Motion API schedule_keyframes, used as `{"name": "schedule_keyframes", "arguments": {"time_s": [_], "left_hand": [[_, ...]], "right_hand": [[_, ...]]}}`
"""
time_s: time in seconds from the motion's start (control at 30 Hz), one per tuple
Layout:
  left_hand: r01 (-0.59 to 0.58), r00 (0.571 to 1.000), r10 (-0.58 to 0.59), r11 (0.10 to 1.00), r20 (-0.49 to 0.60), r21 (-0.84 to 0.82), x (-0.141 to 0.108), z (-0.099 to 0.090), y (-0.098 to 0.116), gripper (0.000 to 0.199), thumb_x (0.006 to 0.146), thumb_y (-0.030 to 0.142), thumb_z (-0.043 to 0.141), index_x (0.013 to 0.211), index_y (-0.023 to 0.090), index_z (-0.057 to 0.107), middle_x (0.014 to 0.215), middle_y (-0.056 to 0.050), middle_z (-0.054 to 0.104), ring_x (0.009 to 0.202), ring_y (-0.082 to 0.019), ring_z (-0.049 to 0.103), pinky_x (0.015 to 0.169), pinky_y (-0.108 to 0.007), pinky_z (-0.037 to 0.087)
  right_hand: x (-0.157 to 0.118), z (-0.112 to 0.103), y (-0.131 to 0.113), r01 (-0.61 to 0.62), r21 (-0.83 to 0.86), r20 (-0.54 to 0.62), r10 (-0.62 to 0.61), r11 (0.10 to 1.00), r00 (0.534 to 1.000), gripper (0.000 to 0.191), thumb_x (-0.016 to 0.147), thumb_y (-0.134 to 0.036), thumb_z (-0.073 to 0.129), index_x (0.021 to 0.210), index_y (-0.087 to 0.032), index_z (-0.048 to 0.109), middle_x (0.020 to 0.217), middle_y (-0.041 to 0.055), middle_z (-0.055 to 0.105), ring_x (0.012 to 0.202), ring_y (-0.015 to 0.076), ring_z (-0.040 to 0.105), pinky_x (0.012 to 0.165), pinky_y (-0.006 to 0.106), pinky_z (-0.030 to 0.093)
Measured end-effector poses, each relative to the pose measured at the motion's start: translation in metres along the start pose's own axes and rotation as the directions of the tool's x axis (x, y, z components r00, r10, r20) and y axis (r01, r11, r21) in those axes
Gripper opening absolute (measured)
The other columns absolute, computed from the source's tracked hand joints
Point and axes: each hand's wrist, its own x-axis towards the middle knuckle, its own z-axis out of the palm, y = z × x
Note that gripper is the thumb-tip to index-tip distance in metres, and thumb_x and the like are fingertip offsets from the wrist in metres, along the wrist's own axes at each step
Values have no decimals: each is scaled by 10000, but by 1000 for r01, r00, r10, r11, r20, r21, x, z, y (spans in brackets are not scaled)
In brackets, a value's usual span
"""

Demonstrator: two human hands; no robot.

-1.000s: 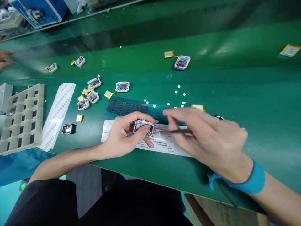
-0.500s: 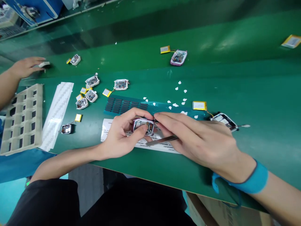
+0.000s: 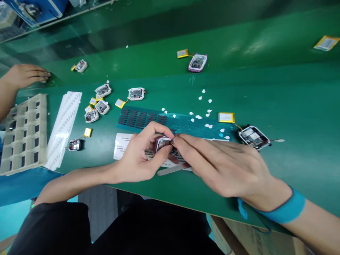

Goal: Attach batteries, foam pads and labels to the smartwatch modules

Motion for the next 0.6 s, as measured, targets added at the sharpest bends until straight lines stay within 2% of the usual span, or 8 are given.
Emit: {"name": "schedule_keyframes", "arguments": {"time_s": [0.07,0.17,0.23,0.3,0.37,0.43,0.5,0.6], "left_hand": [[-31,999,32,999,-41,24,0,1,0,159,960,229,596,1109,199,549,827,10,695,644,-99,709,561,-192,535],[-72,994,75,997,-83,33,-1,3,-1,98,980,272,580,1043,205,544,783,20,689,610,-79,673,544,-181,513],[-89,993,92,995,-81,39,-2,3,-1,73,988,274,564,1006,209,536,742,31,672,581,-73,657,520,-174,492],[-89,993,91,995,-69,40,-2,3,-2,62,991,267,555,1000,210,532,724,35,674,575,-74,661,515,-172,487],[-85,995,87,996,-57,28,-2,2,-1,65,995,266,557,1018,210,532,733,30,698,580,-77,673,515,-171,489],[-95,994,95,995,-44,13,-2,2,-1,68,997,261,556,1035,211,530,747,25,716,581,-78,679,513,-170,492],[-114,992,115,993,-42,21,-2,2,-1,60,991,238,552,1041,210,532,750,27,708,589,-77,682,525,-170,499],[-136,989,140,988,-52,73,-2,2,-1,87,969,200,556,1056,202,544,772,26,686,629,-86,699,548,-177,504]], "right_hand": [[5,-5,0,23,-69,61,-18,997,998,545,1051,-158,508,1588,-97,436,1227,136,757,854,221,797,658,327,661],[8,-9,0,24,-122,79,-14,992,997,533,1032,-160,557,1560,-186,490,1254,94,753,857,195,796,712,303,667],[8,-8,-1,27,-82,50,-23,996,998,523,1044,-158,523,1565,-175,478,1203,78,775,851,177,792,687,287,652],[9,-6,-2,-17,-25,29,18,1000,999,486,1050,-146,510,1535,-137,494,1133,55,799,798,147,778,598,271,605],[12,-5,-4,-94,-19,4,94,995,996,393,1048,-169,563,1441,-162,570,1101,10,807,728,109,749,538,266,552],[15,-4,-5,-151,-22,-20,150,988,988,276,1043,-197,607,1317,-201,635,1114,-20,805,715,83,732,554,253,537],[17,-4,-4,-130,28,2,130,991,992,222,1051,-196,590,1265,-206,649,1145,-6,799,752,85,742,609,242,555],[13,-4,-1,-93,102,54,87,991,995,304,1043,-171,575,1341,-201,624,1184,26,791,761,119,759,602,274,576]]}}
